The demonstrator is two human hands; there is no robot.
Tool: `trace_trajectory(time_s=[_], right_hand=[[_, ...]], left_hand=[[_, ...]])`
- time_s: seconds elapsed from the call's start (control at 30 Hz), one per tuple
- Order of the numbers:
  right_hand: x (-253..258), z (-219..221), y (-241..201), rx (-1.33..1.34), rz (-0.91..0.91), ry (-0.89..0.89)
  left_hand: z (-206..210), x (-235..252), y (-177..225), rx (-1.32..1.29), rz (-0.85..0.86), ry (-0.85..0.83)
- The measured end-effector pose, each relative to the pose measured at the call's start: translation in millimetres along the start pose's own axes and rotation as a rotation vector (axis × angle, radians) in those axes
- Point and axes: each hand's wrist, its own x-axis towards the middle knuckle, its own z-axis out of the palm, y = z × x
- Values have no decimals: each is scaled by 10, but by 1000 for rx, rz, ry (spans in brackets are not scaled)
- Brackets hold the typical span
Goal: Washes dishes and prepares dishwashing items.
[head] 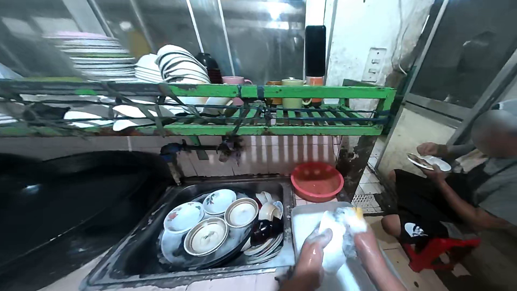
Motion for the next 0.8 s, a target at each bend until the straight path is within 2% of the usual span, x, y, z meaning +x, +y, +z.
trace_trajectory(time_s=[0.07,0.13,0.2,0.23,0.27,0.33,0.4,0.5,0.53,0.6,0.67,0.73,0.8], right_hand=[[-133,52,-244,-261,-147,-63],[-361,187,-169,-364,-469,-45],[-392,323,137,-280,-861,61],[-357,352,259,-177,-896,74],[-340,351,327,-37,-793,83],[-286,244,282,194,-407,134],[-63,63,184,258,-159,82],[2,-54,-73,-31,-107,-60],[-62,-43,-176,-166,-154,-91],[-175,-5,-307,-301,-255,-114],[-82,-32,-268,-81,-130,-130],[75,-75,-131,338,22,-90],[123,-95,-131,634,-7,-33]], left_hand=[[61,65,-37,-34,23,111],[88,207,-10,-295,14,251],[-21,329,95,-522,13,238],[-77,350,162,-582,6,229],[-124,365,211,-622,-1,219],[-200,340,240,-628,-28,185],[-232,269,214,-533,-44,129],[-225,119,154,-56,69,36],[-206,74,141,114,115,-11],[-157,6,133,272,170,-83],[-158,-37,182,264,189,-99],[-165,-74,264,162,240,-58],[-189,-10,267,65,312,43]])
